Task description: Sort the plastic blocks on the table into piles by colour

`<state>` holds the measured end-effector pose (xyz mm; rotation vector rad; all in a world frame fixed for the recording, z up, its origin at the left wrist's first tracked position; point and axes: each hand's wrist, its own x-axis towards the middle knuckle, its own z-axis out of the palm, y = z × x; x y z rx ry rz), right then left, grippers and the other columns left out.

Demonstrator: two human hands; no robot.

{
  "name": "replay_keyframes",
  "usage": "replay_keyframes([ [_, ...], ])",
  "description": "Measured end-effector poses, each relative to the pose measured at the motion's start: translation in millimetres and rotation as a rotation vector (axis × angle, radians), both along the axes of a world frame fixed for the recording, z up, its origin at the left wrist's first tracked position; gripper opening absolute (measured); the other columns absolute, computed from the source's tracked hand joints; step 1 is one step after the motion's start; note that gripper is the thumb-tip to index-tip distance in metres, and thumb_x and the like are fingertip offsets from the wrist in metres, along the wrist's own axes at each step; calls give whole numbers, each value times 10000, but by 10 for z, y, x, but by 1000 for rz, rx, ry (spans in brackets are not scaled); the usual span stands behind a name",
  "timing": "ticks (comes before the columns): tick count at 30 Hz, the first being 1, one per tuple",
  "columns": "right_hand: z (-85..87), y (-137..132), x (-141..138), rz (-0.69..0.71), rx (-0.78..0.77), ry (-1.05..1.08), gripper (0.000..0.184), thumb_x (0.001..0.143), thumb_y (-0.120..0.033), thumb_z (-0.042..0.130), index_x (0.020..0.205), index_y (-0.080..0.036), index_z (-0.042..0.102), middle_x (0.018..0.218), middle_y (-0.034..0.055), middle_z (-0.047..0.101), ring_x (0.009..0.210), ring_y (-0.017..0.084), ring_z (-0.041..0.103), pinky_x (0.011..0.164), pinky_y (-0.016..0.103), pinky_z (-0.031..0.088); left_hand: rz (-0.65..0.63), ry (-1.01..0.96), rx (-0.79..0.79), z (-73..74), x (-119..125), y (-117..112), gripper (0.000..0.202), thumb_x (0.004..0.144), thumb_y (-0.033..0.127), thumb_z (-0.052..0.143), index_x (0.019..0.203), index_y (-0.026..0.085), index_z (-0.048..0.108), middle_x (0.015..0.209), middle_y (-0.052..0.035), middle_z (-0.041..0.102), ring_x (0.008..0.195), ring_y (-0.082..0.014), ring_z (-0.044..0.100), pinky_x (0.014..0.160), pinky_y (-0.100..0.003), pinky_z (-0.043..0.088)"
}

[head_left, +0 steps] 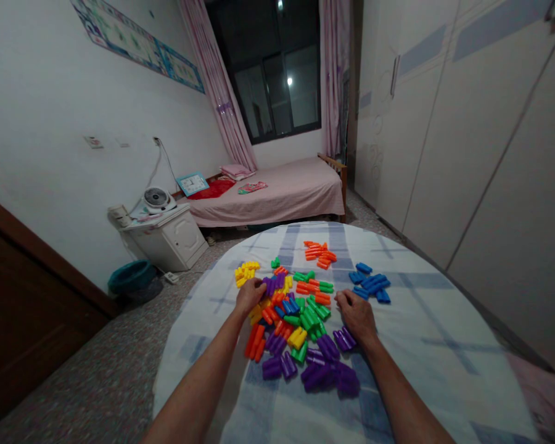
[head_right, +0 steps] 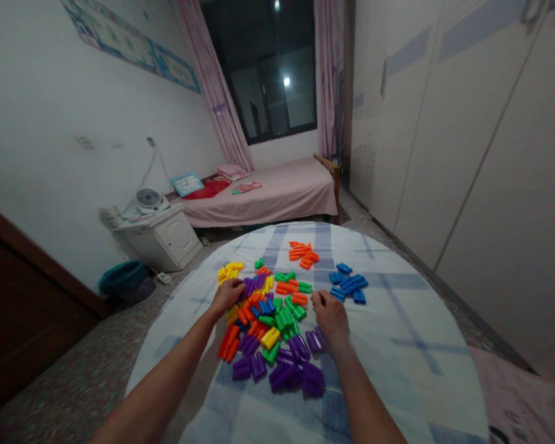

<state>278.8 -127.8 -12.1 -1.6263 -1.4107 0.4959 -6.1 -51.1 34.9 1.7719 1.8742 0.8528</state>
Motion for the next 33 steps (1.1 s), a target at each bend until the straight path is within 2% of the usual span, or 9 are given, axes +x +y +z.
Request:
replay_keyframes([
  [4, -11, 2, -3, 1, 15, 1, 349, 852, -429, 382, 733, -211, 626, 680, 31, 663, 634, 160, 594, 588, 251, 372, 50, -64, 9, 88, -2, 26, 280, 647, 164, 590, 909, 146, 685, 622, 10, 630, 562, -112, 550, 530, -200, 368],
  [8, 0, -1, -3, -3, 26, -10, 347, 852, -416, 383, 725, -211, 632, 693, 30, 663, 633, 159, 587, 596, 253, 370, 64, -168, 47, 205, 33, -7, 357, 659, 185, 570, 996, 114, 665, 576, 30, 576, 503, -93, 498, 477, -192, 352],
  [11, -3, 2, -1, -3, 30, -8, 348, 852, -421, 383, 733, -212, 635, 690, 28, 661, 631, 160, 584, 598, 256, 370, 18, -251, 64, 247, 72, -53, 350, 669, 218, 570, 984, 102, 669, 594, 23, 583, 517, -93, 508, 490, -195, 382],
  [19, -22, 10, 7, 4, 14, 4, 343, 846, -438, 388, 754, -218, 634, 688, 27, 659, 633, 162, 584, 592, 254, 369, -95, -367, 22, 248, 193, -157, 320, 640, 229, 602, 934, 128, 680, 698, -6, 650, 576, -114, 558, 520, -211, 423],
  [23, -27, 16, 11, 14, 16, 1, 348, 850, -439, 380, 746, -217, 627, 699, 28, 663, 648, 164, 590, 602, 255, 373, -147, -406, -27, 255, 311, -168, 268, 575, 203, 659, 830, 122, 669, 598, 22, 615, 533, -110, 536, 507, -214, 417],
  [26, -19, 13, 10, 19, 16, 4, 355, 853, -438, 375, 745, -213, 628, 710, 32, 666, 656, 165, 590, 615, 259, 376, -159, -448, -36, 296, 373, -157, 180, 582, 229, 661, 717, 114, 629, 548, 29, 574, 505, -103, 514, 503, -220, 410],
  [30, 6, 3, -1, 17, 7, 57, 354, 854, -458, 392, 761, -208, 625, 724, 31, 659, 689, 172, 591, 638, 264, 379, -204, -504, -3, 415, 438, -170, 265, 618, 314, 653, 780, 110, 608, 613, 16, 579, 527, -97, 516, 535, -229, 415],
  [33, 45, -14, -13, 74, 29, 160, 383, 847, -506, 412, 793, -197, 632, 710, 24, 643, 685, 171, 583, 648, 265, 386, -300, -526, -14, 447, 575, -204, 304, 606, 325, 670, 816, 113, 609, 660, 2, 603, 565, -108, 539, 575, -243, 430],
])
